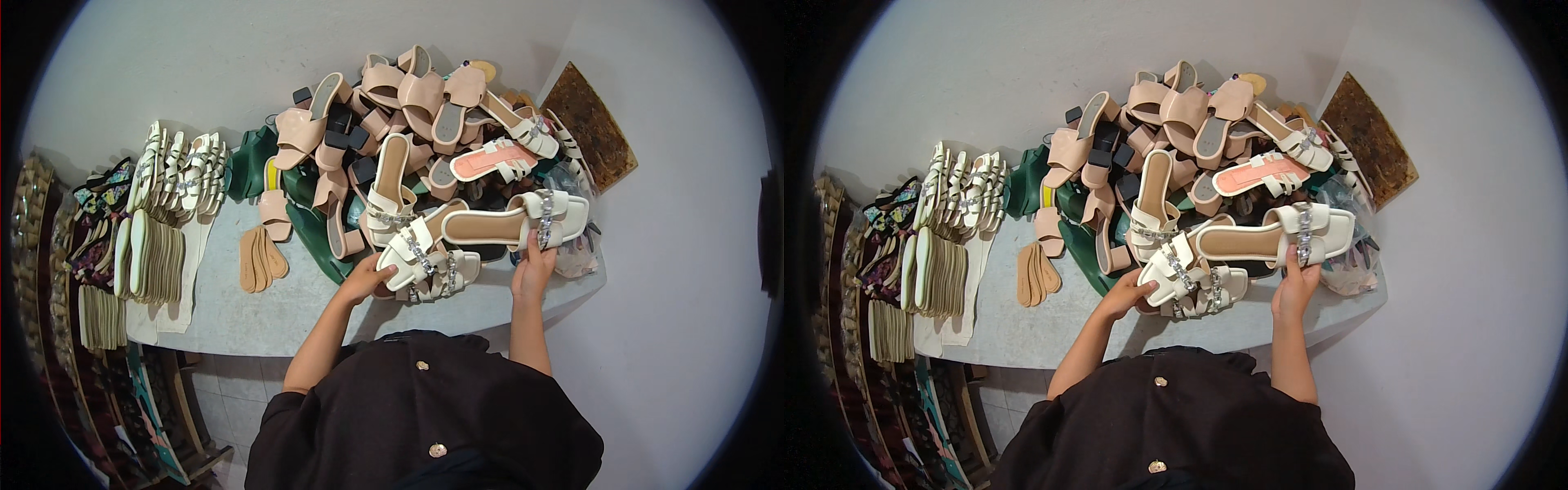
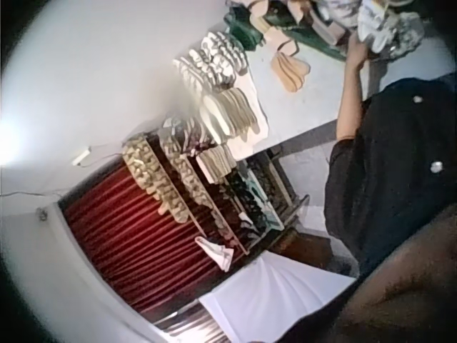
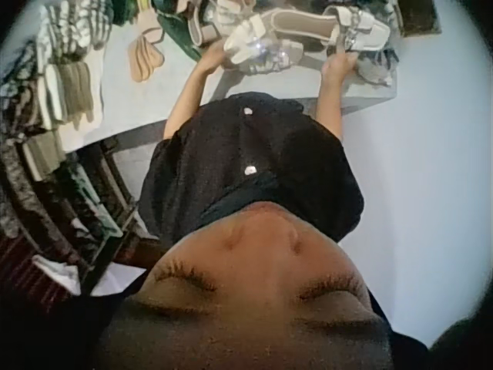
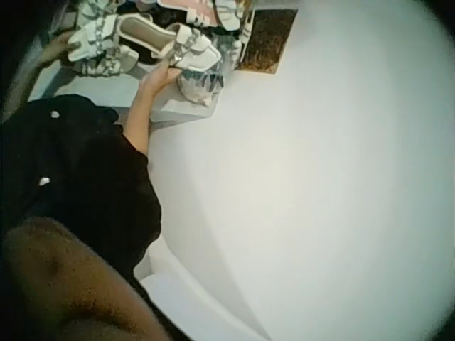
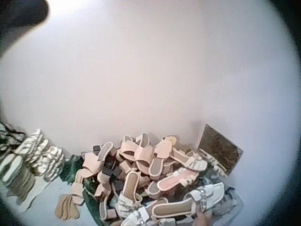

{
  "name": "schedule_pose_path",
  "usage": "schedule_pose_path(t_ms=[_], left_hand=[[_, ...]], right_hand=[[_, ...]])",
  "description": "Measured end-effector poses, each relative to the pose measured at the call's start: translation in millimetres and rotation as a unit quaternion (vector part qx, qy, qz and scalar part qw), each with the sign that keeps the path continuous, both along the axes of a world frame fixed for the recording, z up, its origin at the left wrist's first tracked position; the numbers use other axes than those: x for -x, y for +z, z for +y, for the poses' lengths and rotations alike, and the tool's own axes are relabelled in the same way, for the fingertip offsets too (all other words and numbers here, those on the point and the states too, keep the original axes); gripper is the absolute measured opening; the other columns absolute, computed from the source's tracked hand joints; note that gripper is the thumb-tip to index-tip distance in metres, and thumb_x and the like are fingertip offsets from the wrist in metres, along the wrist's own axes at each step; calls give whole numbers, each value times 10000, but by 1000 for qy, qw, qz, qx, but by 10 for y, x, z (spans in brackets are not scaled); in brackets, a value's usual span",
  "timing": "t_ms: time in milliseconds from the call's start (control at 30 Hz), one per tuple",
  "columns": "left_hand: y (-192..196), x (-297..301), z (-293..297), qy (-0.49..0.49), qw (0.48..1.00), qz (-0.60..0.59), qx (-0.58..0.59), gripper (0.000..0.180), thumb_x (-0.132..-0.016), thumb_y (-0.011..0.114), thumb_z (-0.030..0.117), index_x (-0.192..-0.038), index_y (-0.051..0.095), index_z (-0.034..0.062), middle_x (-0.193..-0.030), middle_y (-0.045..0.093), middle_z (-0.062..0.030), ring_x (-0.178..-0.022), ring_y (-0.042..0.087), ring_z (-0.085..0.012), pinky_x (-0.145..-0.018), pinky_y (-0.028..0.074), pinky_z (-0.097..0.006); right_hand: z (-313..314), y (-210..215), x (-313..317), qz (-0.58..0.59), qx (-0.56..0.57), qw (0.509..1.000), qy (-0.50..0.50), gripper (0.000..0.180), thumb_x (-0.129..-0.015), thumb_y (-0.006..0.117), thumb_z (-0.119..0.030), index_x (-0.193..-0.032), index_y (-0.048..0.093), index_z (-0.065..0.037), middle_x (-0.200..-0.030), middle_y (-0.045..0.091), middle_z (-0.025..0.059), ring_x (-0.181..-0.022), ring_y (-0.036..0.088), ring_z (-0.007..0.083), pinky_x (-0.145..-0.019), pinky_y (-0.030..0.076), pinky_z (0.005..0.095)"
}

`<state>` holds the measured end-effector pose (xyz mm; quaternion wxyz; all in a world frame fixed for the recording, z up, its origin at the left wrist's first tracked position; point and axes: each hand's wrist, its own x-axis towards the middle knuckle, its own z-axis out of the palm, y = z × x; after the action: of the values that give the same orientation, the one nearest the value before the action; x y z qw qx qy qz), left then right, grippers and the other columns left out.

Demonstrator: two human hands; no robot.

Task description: Organizing and sorting various sandals and shoe components on a table.

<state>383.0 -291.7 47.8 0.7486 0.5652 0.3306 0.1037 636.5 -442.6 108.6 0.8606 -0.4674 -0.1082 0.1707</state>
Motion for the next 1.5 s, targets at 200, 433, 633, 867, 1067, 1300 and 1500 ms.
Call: schedule_pose_path(t_ms=[200,433,633,867,1067,1300,1500], left_hand=[[169,58,-11,-16,1000,-4,-12,386,-870,559,253,-1173,476,28,-897,600,-36,-714,579,-87,-554,484,-218],[197,13,24,-7,999,-22,25,472,-860,574,318,-1205,455,18,-956,578,-36,-822,539,-81,-663,459,-219],[251,-15,-26,34,995,-79,-45,549,-765,700,259,-1184,464,-7,-1052,568,-61,-946,532,-124,-830,438,-272],[330,70,10,-11,996,-74,-44,497,-772,687,208,-1167,480,-11,-1069,568,-69,-954,533,-127,-835,438,-271],[326,-42,-42,-11,996,-30,-84,556,-733,723,250,-1157,484,-19,-1040,579,-80,-938,546,-133,-823,441,-268],[66,-2,-91,23,920,120,-372,601,-644,743,348,-1081,526,-2,-952,557,-159,-907,534,-276,-808,417,-377],[45,-139,-286,82,821,211,-523,602,-700,663,400,-1145,494,30,-1077,473,-210,-1014,434,-345,-870,344,-427]], right_hand=[[105,-205,-3,-51,71,996,-8,323,-838,606,-65,-1124,468,-5,-1078,542,62,-977,509,121,-865,387,264],[298,-326,514,-60,140,980,128,416,-796,670,-154,-1136,489,4,-1085,528,92,-971,504,151,-857,391,291],[237,-352,688,-229,361,896,119,635,-714,722,-275,-1219,433,-21,-1184,365,105,-1199,261,259,-997,236,379],[159,-160,335,-57,70,978,186,601,-842,497,-175,-1368,247,-25,-1391,268,137,-1277,263,222,-1053,171,334],[73,-212,376,-119,154,961,195,567,-864,473,-140,-1358,228,-7,-1344,314,147,-1233,316,212,-1029,217,315],[-101,-697,411,-225,313,917,103,432,-857,504,-159,-1241,364,-20,-1173,428,145,-1099,421,245,-958,310,339],[-125,-1207,351,-304,536,784,74,444,-842,506,-279,-1254,419,-135,-1144,468,170,-1053,459,331,-904,334,423]])
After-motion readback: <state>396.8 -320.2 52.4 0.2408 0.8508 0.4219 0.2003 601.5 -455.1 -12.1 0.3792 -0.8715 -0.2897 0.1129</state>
